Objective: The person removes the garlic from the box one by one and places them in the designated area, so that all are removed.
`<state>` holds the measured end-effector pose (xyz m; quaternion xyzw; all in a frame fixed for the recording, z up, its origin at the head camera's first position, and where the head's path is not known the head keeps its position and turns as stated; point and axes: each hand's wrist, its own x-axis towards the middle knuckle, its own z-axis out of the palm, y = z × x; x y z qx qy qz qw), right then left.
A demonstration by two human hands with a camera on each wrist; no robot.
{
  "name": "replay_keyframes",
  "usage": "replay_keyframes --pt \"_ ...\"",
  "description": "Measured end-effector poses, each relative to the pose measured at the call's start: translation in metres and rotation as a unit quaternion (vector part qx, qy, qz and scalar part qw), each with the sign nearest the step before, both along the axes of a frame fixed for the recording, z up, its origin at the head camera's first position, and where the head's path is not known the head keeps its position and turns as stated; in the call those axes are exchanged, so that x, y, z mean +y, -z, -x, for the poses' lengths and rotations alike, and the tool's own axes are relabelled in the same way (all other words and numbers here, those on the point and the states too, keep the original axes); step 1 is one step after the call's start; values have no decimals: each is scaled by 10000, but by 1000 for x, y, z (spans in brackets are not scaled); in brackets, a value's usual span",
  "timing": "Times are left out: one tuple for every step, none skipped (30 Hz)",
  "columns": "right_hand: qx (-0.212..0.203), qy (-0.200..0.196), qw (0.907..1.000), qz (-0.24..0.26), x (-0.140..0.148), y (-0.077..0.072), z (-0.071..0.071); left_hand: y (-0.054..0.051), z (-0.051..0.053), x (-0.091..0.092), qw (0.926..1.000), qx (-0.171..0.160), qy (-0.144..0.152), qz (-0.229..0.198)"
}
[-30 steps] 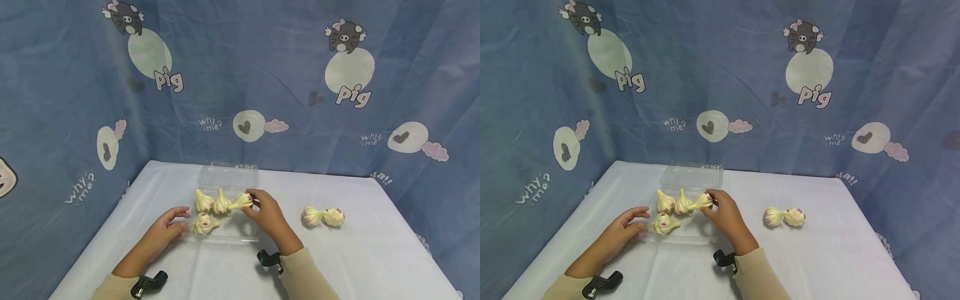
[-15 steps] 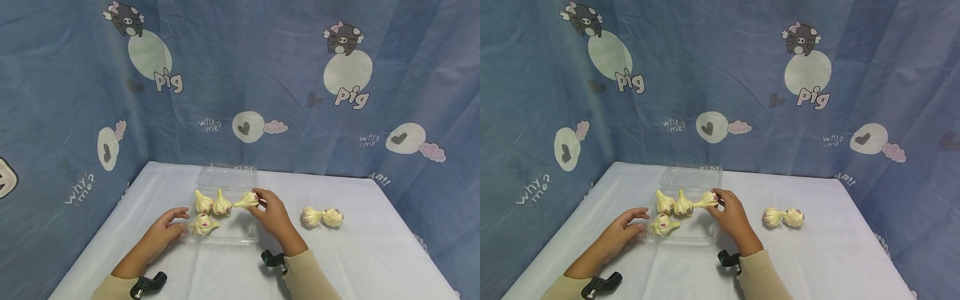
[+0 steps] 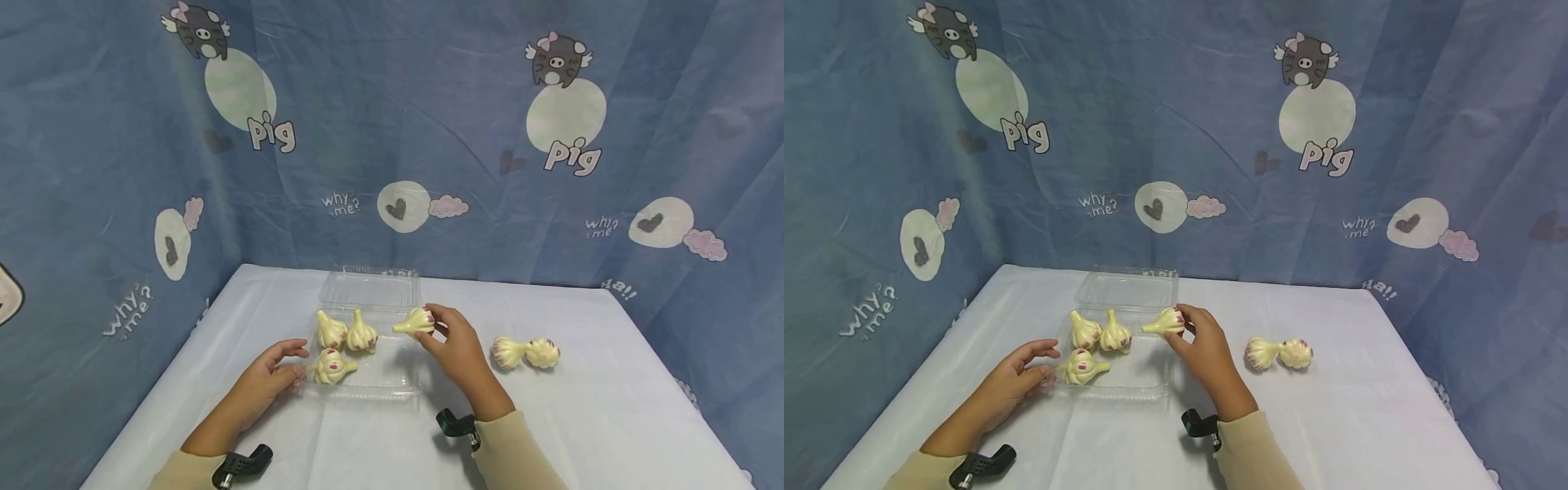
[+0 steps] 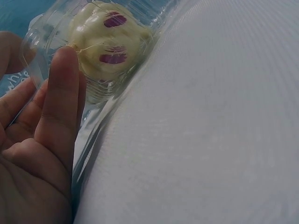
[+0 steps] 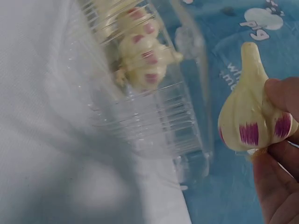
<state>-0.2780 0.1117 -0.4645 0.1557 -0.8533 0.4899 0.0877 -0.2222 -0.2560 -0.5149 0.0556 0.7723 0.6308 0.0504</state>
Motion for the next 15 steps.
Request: replay_keyframes --pt "49 19 10000 -58 1 -1 -1 0 0 0 10000 6 -1 -9" --pt "86 33 9999 -96 2 -2 -2 0 0 0 10000 8 -7 -14" --pt "125 27 9999 -112 3 -2 -2 0 0 0 10000 10 -16 -5" --pt "131 27 9998 -127 4 -2 -3 0 0 0 10000 2 -25 1" --pt "122 30 9999 -111 4 -1 -3 0 0 0 10000 -7 -31 11" --pt "115 40 9999 -95 5 -1 -3 -1 -1 0 10000 -16 -42 17" --pt "102 45 9999 -65 6 0 -3 -1 -1 1 10000 -23 -48 21" --pt "87 54 9999 -33 7 2 -3 -1 -1 1 10000 -31 -52 22" --pt "82 75 9999 -2 8 3 -3 -2 -1 1 10000 -35 -49 36" --pt "67 103 9999 26 8 4 -3 -2 -1 1 10000 -38 -48 35" --pt "70 134 9999 48 9 6 -3 -2 -1 1 10000 -36 -49 35" --pt "89 169 9998 42 10 7 -3 -2 -1 1 10000 -34 -53 33" --pt "104 204 9997 50 11 9 -3 -2 -1 1 10000 -33 -50 33" --pt "113 246 9996 44 12 10 -3 -2 0 1 10000 -33 -47 39" --pt "129 289 9995 45 14 11 -3 -2 0 2 10000 -36 -46 41"
